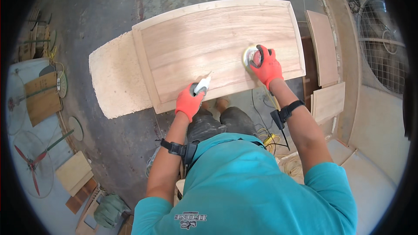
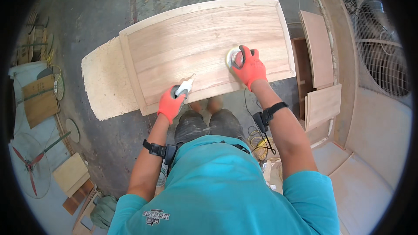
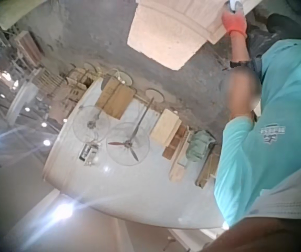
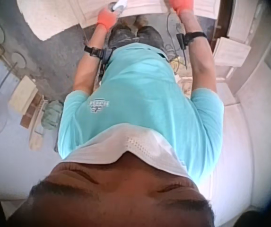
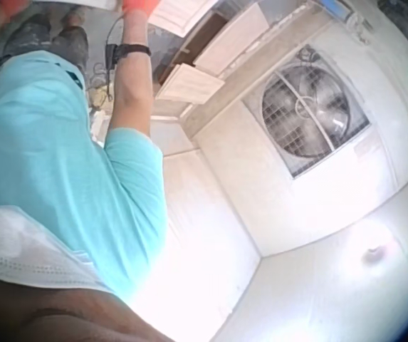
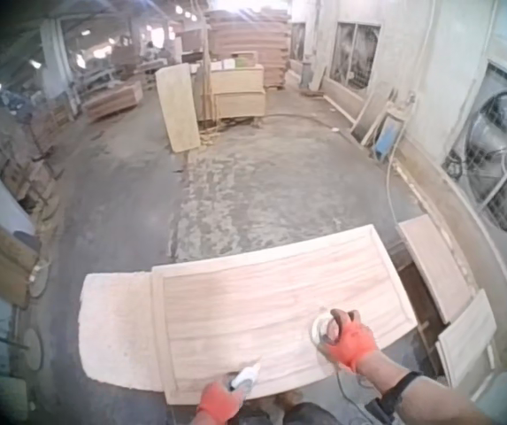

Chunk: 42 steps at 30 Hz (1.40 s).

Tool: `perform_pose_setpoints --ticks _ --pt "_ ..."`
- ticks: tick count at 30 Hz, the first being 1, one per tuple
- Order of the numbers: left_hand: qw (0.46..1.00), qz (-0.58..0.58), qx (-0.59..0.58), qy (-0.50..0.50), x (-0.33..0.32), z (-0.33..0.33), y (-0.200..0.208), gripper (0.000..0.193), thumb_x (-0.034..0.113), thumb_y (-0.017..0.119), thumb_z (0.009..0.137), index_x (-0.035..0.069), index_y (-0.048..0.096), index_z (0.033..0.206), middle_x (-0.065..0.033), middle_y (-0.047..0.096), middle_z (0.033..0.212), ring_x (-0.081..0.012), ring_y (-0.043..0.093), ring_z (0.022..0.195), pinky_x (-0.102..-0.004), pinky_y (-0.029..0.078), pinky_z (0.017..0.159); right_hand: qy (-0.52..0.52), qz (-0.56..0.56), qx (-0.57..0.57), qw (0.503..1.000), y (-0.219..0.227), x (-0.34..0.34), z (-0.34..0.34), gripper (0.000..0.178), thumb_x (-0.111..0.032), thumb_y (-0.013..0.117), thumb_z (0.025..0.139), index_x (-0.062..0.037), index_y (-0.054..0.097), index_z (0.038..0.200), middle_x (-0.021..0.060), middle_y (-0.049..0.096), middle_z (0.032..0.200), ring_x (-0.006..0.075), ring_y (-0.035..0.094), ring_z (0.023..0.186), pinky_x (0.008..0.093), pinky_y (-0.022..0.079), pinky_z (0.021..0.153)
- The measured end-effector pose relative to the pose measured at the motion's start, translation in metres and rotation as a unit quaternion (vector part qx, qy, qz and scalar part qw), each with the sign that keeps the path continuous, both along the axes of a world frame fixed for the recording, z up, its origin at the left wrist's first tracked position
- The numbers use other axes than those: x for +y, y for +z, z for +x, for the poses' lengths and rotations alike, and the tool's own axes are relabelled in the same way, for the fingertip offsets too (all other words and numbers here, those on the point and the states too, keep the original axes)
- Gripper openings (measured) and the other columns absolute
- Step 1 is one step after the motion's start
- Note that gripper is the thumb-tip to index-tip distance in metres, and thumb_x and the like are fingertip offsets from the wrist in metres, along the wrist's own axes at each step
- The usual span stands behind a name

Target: The person uses a handheld orbital sander to smooth the surface of a large wooden panel. They apply a liquid substance from a white bottle onto the wood and continue sanding the panel in a workshop environment.

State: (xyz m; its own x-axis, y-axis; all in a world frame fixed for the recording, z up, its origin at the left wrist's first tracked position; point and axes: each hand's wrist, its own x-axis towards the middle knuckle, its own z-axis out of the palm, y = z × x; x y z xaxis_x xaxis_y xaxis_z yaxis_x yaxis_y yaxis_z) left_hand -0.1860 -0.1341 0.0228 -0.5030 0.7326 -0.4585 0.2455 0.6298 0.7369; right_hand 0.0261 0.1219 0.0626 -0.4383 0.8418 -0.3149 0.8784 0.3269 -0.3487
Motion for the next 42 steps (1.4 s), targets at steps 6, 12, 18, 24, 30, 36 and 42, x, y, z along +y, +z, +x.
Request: perform_pose_setpoints --ticks 6,12,18,24,30,36,42 --pt "0.995 -0.08 0.034 -0.053 0.025 0.005 0.008 0.041 0.042 0.07 0.085 0.012 0.069 0.113 -0.0171 0.074 0.106 -0.0389 0.068 0.102 -0.0481 0.052 0.088 -0.008 -0.008 -0.007 1.0 -0.006 -0.014 0.022 0.079 -0.039 0.079 0.081 -0.0255 0.042 0.15 0.0242 0.041 0.148 0.0433 0.064 0.116 0.0488 0.054 0.096" --pt "0.993 -0.091 0.05 -0.061 0.031 0.008 0.003 0.04 0.042 0.07 0.085 0.012 0.069 0.112 -0.017 0.074 0.105 -0.0384 0.068 0.102 -0.0482 0.052 0.087 -0.021 -0.006 -0.005 1.0 -0.008 -0.015 0.032 0.079 -0.039 0.079 0.081 -0.0256 0.042 0.15 0.024 0.042 0.147 0.0431 0.064 0.116 0.0487 0.055 0.096" --pt "0.994 -0.085 0.019 -0.068 0.029 0.002 0.004 0.04 0.041 0.071 0.084 0.012 0.07 0.112 -0.0174 0.074 0.106 -0.0379 0.068 0.102 -0.0471 0.052 0.087 -0.024 -0.011 -0.016 1.0 -0.004 -0.015 0.037 0.079 -0.039 0.079 0.081 -0.025 0.043 0.149 0.0232 0.042 0.147 0.043 0.064 0.115 0.049 0.055 0.095" --pt "0.995 -0.09 0.018 -0.045 0.036 0.003 0.006 0.039 0.04 0.072 0.084 0.012 0.071 0.111 -0.0173 0.074 0.106 -0.0377 0.069 0.102 -0.0464 0.053 0.087 -0.011 -0.011 0.005 1.0 -0.007 -0.016 0.03 0.08 -0.039 0.08 0.08 -0.0246 0.043 0.149 0.0243 0.042 0.146 0.043 0.063 0.117 0.0487 0.054 0.096" --pt "0.993 -0.09 0.026 -0.072 0.029 -0.001 0.002 0.042 0.041 0.072 0.083 0.014 0.071 0.114 -0.0165 0.074 0.106 -0.0375 0.069 0.103 -0.0461 0.053 0.088 0.009 -0.015 0.004 1.0 -0.005 -0.018 0.016 0.081 -0.04 0.079 0.08 -0.0234 0.043 0.15 0.0252 0.04 0.148 0.0423 0.063 0.118 0.0475 0.054 0.098" --pt "0.996 -0.063 0.029 -0.051 0.033 0.002 0.003 0.039 0.034 0.074 0.081 0.008 0.071 0.11 -0.0183 0.074 0.099 -0.0366 0.07 0.095 -0.0446 0.053 0.084 0.027 -0.02 0.003 0.999 -0.001 -0.022 -0.004 0.08 -0.041 0.078 0.081 -0.0231 0.042 0.151 0.0247 0.041 0.147 0.0415 0.063 0.117 0.0465 0.053 0.098" --pt "0.996 -0.057 0.038 -0.051 0.032 0.003 0.007 0.04 0.033 0.074 0.081 0.008 0.071 0.113 -0.0186 0.074 0.099 -0.0369 0.07 0.095 -0.0441 0.054 0.083 0.048 -0.027 0.003 0.998 0.003 -0.026 -0.022 0.078 -0.042 0.076 0.083 -0.023 0.042 0.15 0.0244 0.042 0.147 0.0404 0.064 0.115 0.0462 0.054 0.097"
